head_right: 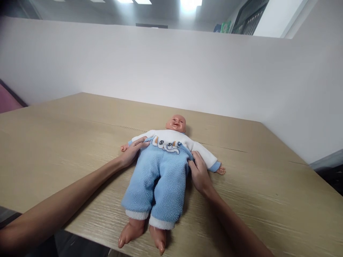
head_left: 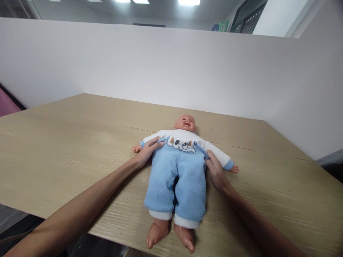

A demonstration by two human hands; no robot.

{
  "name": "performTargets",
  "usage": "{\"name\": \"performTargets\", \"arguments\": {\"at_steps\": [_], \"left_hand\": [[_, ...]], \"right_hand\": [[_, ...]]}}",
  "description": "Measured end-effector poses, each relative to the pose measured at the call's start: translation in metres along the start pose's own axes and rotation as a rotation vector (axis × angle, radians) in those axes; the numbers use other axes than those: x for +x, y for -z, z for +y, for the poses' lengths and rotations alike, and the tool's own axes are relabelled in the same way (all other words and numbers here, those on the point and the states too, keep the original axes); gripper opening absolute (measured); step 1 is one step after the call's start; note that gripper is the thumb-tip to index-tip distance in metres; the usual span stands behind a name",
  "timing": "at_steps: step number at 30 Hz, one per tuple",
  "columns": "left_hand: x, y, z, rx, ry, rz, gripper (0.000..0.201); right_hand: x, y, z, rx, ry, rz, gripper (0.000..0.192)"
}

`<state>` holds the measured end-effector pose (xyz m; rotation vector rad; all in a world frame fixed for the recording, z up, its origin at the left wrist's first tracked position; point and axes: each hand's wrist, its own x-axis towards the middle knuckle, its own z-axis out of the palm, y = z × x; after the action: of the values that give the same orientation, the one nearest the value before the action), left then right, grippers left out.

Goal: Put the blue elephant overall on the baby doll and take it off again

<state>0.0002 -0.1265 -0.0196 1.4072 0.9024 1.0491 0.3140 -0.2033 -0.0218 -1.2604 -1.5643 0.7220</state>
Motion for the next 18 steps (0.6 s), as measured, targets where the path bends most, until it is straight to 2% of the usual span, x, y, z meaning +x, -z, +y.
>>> {"name": "performTargets", "arguments": {"at_steps": [3, 6, 11, 13, 15, 18], "left_hand": [[0.0, -0.003, 0.005, 0.024, -0.11, 0.016, 0.033], [0.001, -0.011, 0.01, 0.054, -0.21, 0.048, 0.031], [0.007, -0.022, 0.009, 0.077, -0.147, 0.078, 0.037], [0.01, -0.017, 0.005, 0.1, -0.118, 0.067, 0.04], [0.01, -0.007, 0.002, 0.154, -0.111, 0.033, 0.04], [0.006, 0.011, -0.002, 0.324, -0.107, -0.089, 0.037]], "right_hand": [[-0.002, 0.003, -0.006, -0.028, 0.026, 0.031, 0.013], [0.003, -0.001, -0.009, 0.086, 0.001, 0.063, 0.023], [0.02, -0.011, 0.006, 0.375, -0.157, 0.177, 0.032], [0.023, -0.009, 0.014, 0.338, -0.187, 0.143, 0.039], [0.02, -0.004, 0.02, 0.203, -0.164, 0.066, 0.043], [0.011, 0.004, 0.022, -0.043, -0.072, 0.008, 0.045]]}}
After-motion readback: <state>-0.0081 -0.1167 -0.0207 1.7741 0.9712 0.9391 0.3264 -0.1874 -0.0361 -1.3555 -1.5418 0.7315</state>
